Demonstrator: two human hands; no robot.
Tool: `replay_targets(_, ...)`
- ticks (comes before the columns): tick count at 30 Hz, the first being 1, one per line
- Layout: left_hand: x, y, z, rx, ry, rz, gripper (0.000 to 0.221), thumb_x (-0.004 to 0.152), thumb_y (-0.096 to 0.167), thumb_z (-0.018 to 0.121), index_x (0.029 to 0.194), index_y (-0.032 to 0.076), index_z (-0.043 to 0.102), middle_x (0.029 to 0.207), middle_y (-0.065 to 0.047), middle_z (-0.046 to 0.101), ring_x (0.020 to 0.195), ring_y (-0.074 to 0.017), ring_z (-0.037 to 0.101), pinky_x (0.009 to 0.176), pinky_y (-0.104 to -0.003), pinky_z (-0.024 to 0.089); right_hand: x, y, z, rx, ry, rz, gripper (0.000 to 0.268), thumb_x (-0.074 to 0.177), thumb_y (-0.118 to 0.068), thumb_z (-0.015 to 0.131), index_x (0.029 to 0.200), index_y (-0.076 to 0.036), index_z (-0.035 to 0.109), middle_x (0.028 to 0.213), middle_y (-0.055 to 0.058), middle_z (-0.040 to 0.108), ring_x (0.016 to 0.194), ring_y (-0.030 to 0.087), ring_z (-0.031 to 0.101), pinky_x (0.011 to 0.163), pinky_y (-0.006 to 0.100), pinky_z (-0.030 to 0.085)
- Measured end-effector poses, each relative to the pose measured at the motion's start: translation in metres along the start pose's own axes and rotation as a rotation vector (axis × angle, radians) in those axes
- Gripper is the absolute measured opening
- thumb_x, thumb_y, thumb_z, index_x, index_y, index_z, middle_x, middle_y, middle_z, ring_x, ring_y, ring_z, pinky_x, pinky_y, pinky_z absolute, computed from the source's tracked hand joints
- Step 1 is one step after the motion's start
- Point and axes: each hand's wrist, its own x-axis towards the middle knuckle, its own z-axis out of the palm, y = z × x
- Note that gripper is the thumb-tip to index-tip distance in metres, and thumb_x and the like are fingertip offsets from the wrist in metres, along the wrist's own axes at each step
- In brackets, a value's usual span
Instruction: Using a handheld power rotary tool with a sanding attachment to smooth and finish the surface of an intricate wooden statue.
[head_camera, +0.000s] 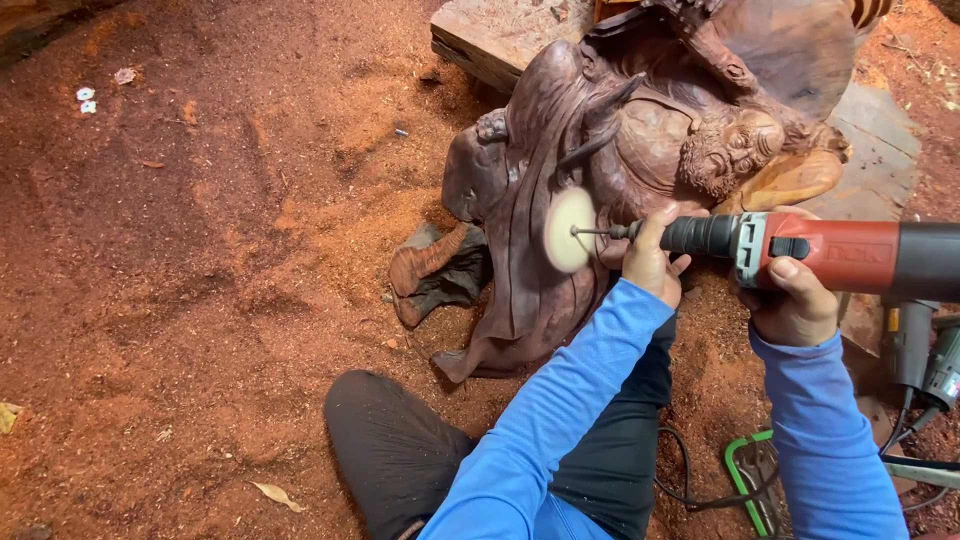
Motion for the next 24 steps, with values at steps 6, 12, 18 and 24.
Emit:
replay_targets(6,-0.009,-0.015,-0.001,-0.107,0.061,0.013,0.035,0.081,0.051,0.065,0.096,0.021,0.076,0.097,0.008,0.078,0.088,-0.0011,0.063,0.061,-0.019,0.04,-0.004,-0.007,-0.006,0.001,0.003,0.032,0.059,0.076,-0.034,0.068,0.129,-0.017,0.047,0.075,-0.002,0.049,0.053,0.009,0.042,0.038,0.021,0.027)
replay_targets(12,-0.004,-0.026,-0.01,-0.068,-0.014,0.047,0.035,0.084,0.052,0.062,0.1,0.024,0.075,0.108,0.003,0.077,0.099,-0.0078,0.06,0.081,-0.031,0.04,-0.006,-0.013,0.007,0.05,0.029,-0.078,0.087,0.063,-0.036,0.08,0.143,-0.008,0.055,0.105,0.011,0.068,0.062,0.013,0.06,0.039,0.024,0.043)
replay_targets(18,-0.006,-0.035,-0.018,-0.114,-0.065,0.013,0.043,0.087,0.05,0.062,0.11,0.016,0.076,0.111,-0.002,0.076,0.091,-0.0101,0.064,0.063,-0.02,0.044,-0.012,-0.015,0.009,-0.006,0.036,-0.081,0.076,0.063,-0.039,0.077,0.128,-0.008,0.054,0.091,0.004,0.061,0.049,0.009,0.048,0.03,0.023,0.031)
replay_targets(24,0.004,-0.028,-0.019,-0.07,-0.064,0.037,0.035,0.088,0.051,0.061,0.102,0.022,0.077,0.11,0.003,0.077,0.101,-0.0066,0.064,0.079,-0.028,0.043,-0.008,0.003,0.001,-0.058,0.087,-0.169,0.077,0.063,-0.042,0.078,0.129,-0.007,0.056,0.107,0.006,0.062,0.077,0.011,0.06,0.057,0.022,0.047)
